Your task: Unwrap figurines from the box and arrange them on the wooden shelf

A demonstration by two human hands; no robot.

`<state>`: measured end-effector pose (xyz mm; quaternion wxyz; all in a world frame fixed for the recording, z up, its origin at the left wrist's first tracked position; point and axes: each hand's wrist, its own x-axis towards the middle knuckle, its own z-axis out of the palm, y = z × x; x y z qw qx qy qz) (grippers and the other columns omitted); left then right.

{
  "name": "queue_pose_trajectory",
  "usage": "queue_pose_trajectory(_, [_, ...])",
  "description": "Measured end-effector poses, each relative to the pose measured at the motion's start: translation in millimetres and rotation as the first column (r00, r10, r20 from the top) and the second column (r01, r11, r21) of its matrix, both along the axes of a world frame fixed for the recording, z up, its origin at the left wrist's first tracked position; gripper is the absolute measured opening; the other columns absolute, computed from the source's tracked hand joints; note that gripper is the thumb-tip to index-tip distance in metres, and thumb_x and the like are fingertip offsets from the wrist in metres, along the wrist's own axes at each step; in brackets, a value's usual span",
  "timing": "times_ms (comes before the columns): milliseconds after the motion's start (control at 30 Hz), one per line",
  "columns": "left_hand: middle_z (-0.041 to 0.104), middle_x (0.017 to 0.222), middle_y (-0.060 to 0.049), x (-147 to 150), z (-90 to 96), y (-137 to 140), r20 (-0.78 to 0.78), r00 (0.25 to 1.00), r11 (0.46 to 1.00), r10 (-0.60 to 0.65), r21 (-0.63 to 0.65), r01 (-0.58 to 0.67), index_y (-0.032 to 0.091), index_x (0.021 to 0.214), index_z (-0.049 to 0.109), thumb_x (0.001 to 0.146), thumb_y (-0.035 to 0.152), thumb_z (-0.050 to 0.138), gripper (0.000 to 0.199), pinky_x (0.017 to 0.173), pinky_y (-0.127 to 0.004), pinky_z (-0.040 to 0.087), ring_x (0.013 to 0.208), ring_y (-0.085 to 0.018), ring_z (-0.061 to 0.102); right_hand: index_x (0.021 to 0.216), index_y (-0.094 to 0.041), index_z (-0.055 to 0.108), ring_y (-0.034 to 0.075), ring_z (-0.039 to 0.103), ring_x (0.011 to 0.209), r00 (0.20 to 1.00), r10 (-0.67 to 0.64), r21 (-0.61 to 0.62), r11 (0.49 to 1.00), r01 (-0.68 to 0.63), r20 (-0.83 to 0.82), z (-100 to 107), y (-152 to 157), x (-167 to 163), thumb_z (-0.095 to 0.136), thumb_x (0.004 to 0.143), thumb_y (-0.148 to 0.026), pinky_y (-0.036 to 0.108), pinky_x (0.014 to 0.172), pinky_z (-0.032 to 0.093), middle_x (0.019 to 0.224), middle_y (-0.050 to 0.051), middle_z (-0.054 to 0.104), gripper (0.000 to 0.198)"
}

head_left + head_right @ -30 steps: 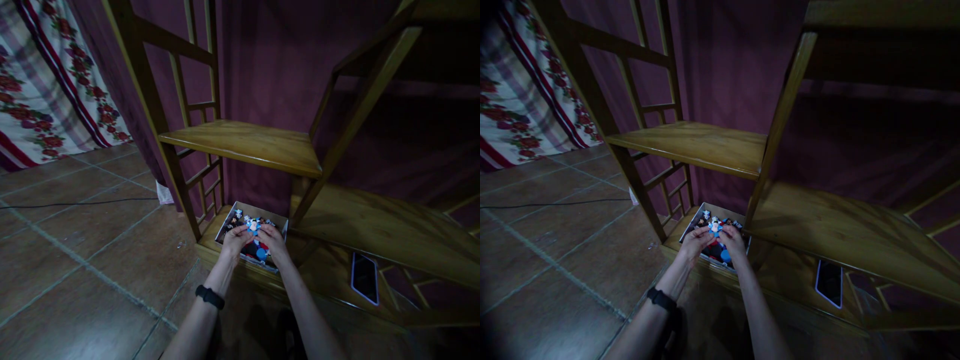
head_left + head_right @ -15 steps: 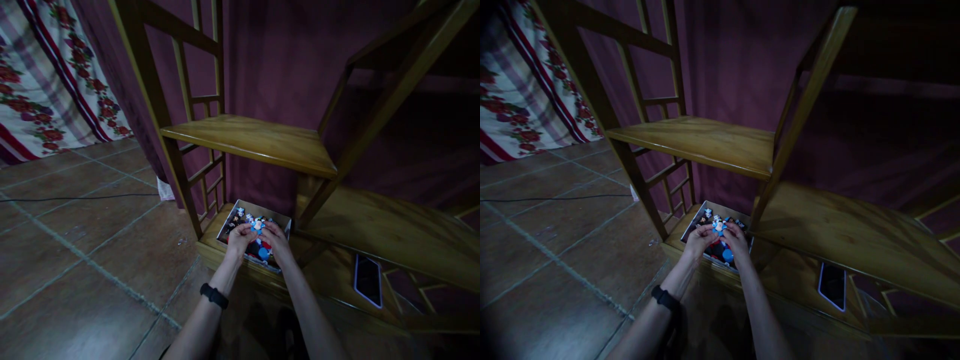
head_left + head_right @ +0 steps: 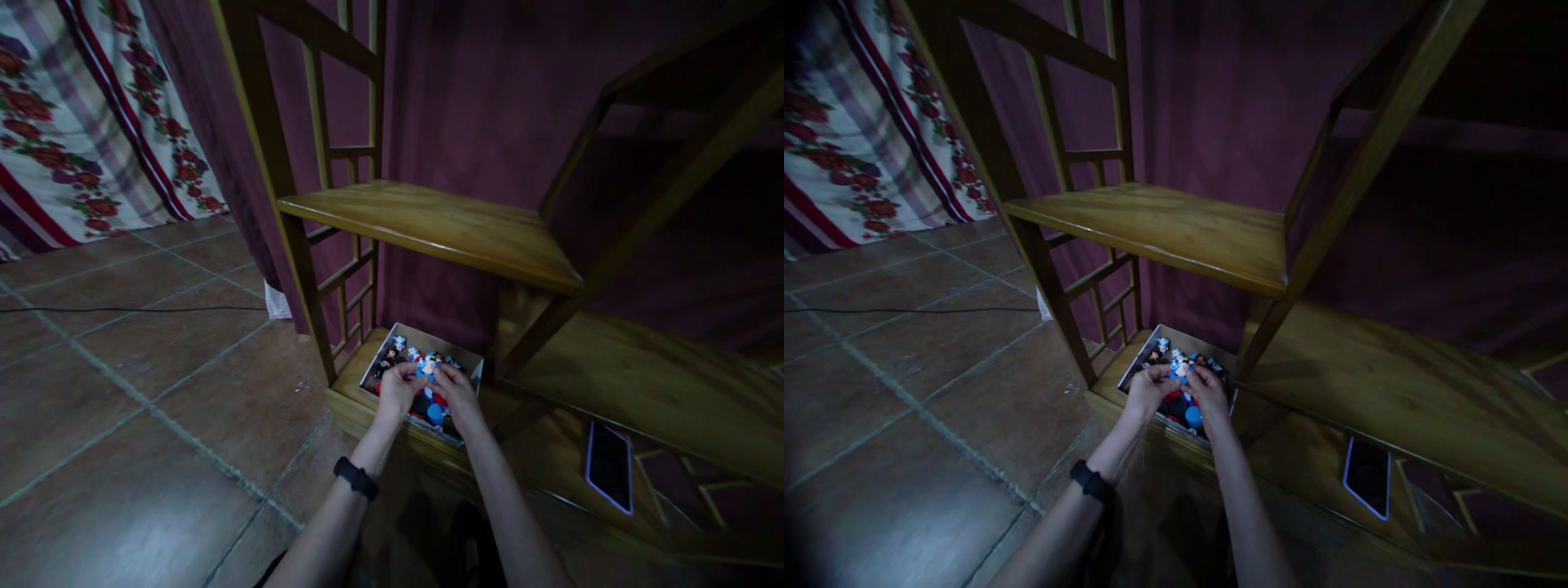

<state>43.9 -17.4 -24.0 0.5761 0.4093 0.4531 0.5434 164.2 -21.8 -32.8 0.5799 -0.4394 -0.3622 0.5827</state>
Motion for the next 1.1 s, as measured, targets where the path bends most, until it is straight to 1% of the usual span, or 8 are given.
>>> queue_pose_trajectory(167, [0.062,0.057,-0.001,1.9,-2.5,-0.2,-0.044,0.998,0.999,0.042,0.013,-0.041,0.011,0.072,0.067,0.046,0.022,0.078,0.03,0.049,-0.022,0.042,0.048,-0.01,0.051,0.088,-0.022,0.066,0.018,0.062,0.084,1.0,0.003,-0.021,1.0,-0.002,0.023,-3.6,0.9,-1.4,0.068,0.063,-0.043,0.034,0.077,0.051,0.089,0.002,0.067,0.033])
queue_pose_trajectory(300, [0.061,0.055,0.0,2.7,-4.7,0.7,-0.014,0.999,0.999,0.044,0.016,-0.043,0.012,0.069,0.066,0.046,0.02,0.078,0.028,0.049,-0.021,0.041,0.048,-0.01,0.051,0.089,-0.021,0.066,0.02,0.062,0.087,1.0,0.005,-0.024,1.0,-0.005,0.023,-4.3,0.8,-0.3,0.069,0.062,-0.043,0.035,0.076,0.051,0.091,0.002,0.067,0.035])
queue_pose_trajectory(500, [0.063,0.064,0.0,5.1,-1.5,1.0,0.131,0.99,0.998,0.06,-0.019,-0.058,0.013,0.085,0.064,0.045,0.014,0.078,0.042,0.055,-0.02,0.044,0.054,-0.009,0.054,0.091,-0.021,0.064,0.019,0.062,0.087,1.0,-0.005,-0.026,1.0,0.004,-0.03,-3.5,0.2,2.2,0.069,0.063,-0.04,0.036,0.079,0.051,0.096,0.002,0.066,0.033])
queue_pose_trajectory(567, [0.064,0.067,-0.002,4.5,1.4,0.5,0.154,0.987,0.998,0.041,-0.043,-0.034,0.013,0.088,0.064,0.046,0.014,0.078,0.045,0.057,-0.021,0.045,0.057,-0.01,0.056,0.09,-0.021,0.064,0.02,0.062,0.087,0.999,-0.017,-0.032,0.999,0.016,-0.032,-4.2,1.0,2.6,0.07,0.062,-0.039,0.036,0.079,0.051,0.096,0.002,0.066,0.034])
queue_pose_trajectory(667, [0.066,0.075,-0.005,2.1,5.3,-0.5,0.159,0.987,0.998,0.002,-0.057,0.007,0.011,0.087,0.065,0.048,0.015,0.077,0.041,0.058,-0.023,0.046,0.061,-0.012,0.058,0.091,-0.022,0.064,0.021,0.061,0.091,1.0,-0.012,-0.01,1.0,0.012,-0.015,-3.2,1.3,2.8,0.07,0.061,-0.039,0.036,0.079,0.05,0.098,0.003,0.066,0.035])
queue_pose_trajectory(833, [0.068,0.082,-0.006,-1.8,10.7,-2.0,0.196,0.98,1.0,0.022,-0.024,-0.018,0.013,0.088,0.066,0.052,0.013,0.074,0.037,0.06,-0.023,0.047,0.065,-0.013,0.059,0.097,-0.023,0.063,0.021,0.058,0.096,0.997,0.057,0.078,0.995,-0.061,0.047,4.7,-1.9,3.4,0.067,0.064,-0.034,0.036,0.086,0.045,0.104,0.003,0.065,0.035])
queue_pose_trajectory(933, [0.068,0.083,-0.006,-3.2,13.7,-2.4,0.222,0.975,1.0,-0.002,-0.024,0.008,0.013,0.087,0.066,0.054,0.014,0.073,0.035,0.062,-0.024,0.048,0.067,-0.013,0.06,0.095,-0.024,0.063,0.021,0.057,0.099,0.997,0.033,0.122,0.992,-0.041,0.071,7.7,-2.8,4.3,0.067,0.065,-0.033,0.035,0.088,0.043,0.107,0.002,0.063,0.032])
queue_pose_trajectory(1100, [0.068,0.082,-0.007,-3.6,16.4,-2.3,0.232,0.972,0.997,-0.021,-0.063,0.036,0.012,0.085,0.067,0.058,0.022,0.074,0.029,0.065,-0.025,0.05,0.069,-0.014,0.062,0.095,-0.023,0.063,0.022,0.058,0.097,0.998,0.006,0.084,0.996,-0.011,0.06,6.7,0.2,6.7,0.068,0.063,-0.038,0.036,0.085,0.045,0.103,0.003,0.065,0.036])
